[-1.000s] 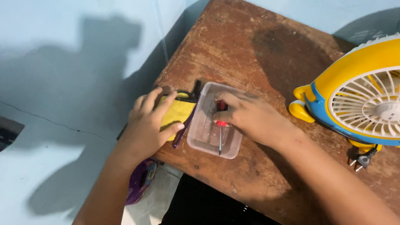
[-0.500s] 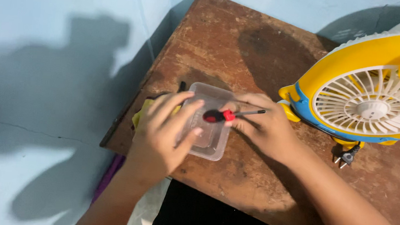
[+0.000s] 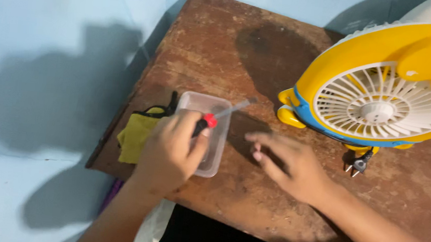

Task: The person disassembles a yellow and blue electric fan by removing the front grille and then using a screwdriver to loosen and remove the central hub cap. The removed parts are placed on the table.

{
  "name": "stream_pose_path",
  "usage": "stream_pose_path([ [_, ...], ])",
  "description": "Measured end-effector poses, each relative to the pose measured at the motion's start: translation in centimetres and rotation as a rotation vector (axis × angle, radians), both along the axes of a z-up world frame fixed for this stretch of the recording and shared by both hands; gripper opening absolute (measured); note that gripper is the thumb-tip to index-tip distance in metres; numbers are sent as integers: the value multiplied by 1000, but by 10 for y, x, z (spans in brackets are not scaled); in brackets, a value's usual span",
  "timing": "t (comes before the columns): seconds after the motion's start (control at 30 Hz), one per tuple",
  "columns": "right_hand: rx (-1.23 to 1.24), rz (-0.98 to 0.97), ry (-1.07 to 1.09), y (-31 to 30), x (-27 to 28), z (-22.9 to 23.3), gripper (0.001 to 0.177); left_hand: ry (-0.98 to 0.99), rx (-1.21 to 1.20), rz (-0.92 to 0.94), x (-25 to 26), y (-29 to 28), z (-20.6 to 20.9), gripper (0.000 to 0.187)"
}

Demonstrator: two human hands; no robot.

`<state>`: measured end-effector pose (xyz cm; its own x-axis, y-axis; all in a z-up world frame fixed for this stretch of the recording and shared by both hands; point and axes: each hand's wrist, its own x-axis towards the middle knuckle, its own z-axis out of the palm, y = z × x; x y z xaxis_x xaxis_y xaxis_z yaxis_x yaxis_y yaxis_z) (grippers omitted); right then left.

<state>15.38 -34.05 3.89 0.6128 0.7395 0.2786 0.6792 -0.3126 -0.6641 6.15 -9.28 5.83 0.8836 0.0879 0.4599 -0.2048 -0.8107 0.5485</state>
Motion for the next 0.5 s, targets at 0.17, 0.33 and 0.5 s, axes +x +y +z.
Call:
stream_pose_path([
  [0.17,43,-73,-56,-20,-4,-45,25,126,-97,23,35,10,20,20],
  [0.33,131,-70,-150,-9,-10,-50,18,268,-121,69,58,13,44,21],
  [0.5,83,-86,-99,-11,-10,-42,10,383,-22,215,47,15,22,22],
])
